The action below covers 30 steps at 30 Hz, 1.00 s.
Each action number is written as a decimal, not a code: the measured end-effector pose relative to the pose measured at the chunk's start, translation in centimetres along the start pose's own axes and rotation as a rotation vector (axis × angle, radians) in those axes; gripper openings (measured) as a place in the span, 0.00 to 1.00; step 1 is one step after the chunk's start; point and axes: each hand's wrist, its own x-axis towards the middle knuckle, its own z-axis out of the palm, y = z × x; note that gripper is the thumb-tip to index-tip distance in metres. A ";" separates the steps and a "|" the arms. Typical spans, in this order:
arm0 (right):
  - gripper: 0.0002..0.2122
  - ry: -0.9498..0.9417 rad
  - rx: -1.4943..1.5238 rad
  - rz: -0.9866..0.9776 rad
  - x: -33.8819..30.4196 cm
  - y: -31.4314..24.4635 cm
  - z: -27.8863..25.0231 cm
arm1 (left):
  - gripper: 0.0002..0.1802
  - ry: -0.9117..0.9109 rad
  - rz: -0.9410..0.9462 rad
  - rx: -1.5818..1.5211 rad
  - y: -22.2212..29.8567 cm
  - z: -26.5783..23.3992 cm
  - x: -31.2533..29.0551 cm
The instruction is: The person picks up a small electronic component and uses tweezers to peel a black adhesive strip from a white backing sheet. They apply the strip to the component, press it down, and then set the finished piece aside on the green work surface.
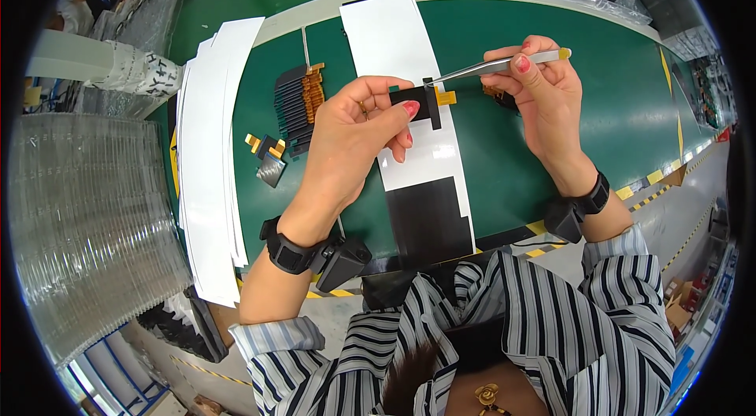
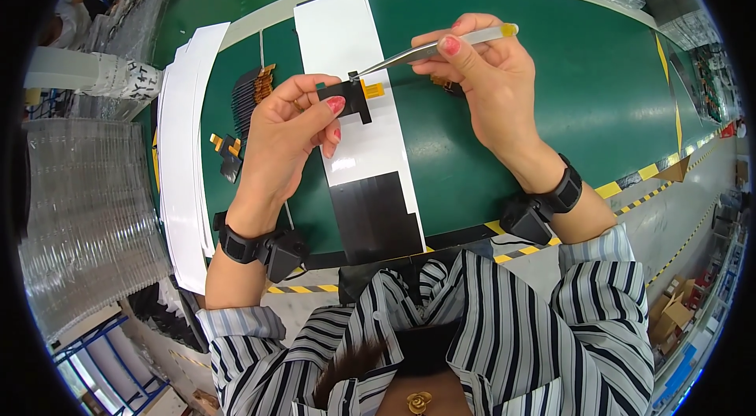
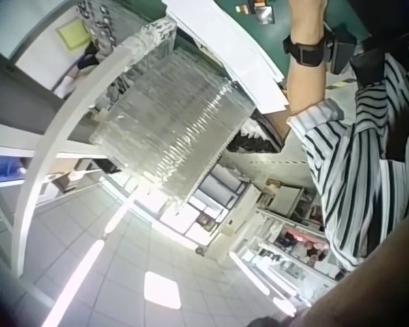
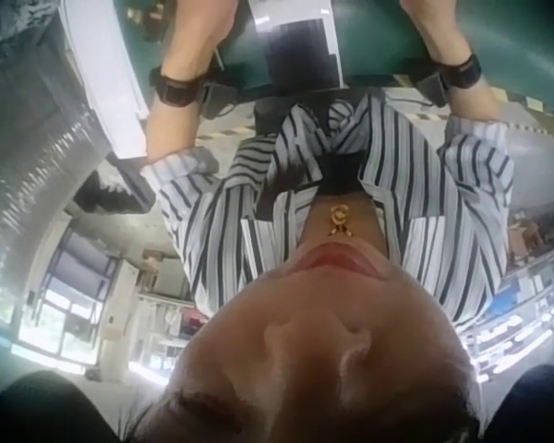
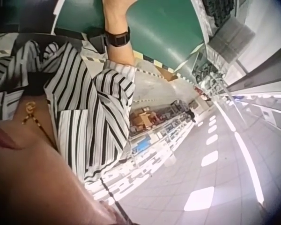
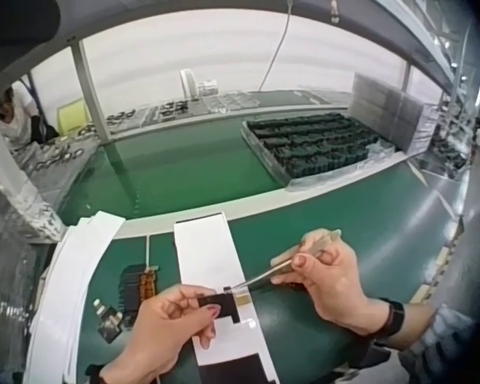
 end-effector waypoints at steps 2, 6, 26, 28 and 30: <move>0.06 -0.001 -0.015 0.000 0.0 -0.2 0.1 | 0.11 0.000 -0.003 0.002 0.1 0.0 0.0; 0.06 -0.010 -0.055 -0.124 -0.2 -0.4 0.3 | 0.10 -0.029 -0.052 0.031 0.2 -0.1 0.0; 0.05 -0.088 -0.536 0.098 -1.7 -0.8 3.5 | 0.05 -0.015 -0.058 -0.320 -0.6 1.9 -0.4; 0.05 -0.073 -0.529 0.104 -1.7 -0.9 3.5 | 0.05 -0.010 -0.043 -0.330 -0.6 2.0 -0.4; 0.05 -0.075 -0.538 0.088 -1.7 -0.8 3.6 | 0.05 -0.008 -0.038 -0.334 -0.7 2.0 -0.3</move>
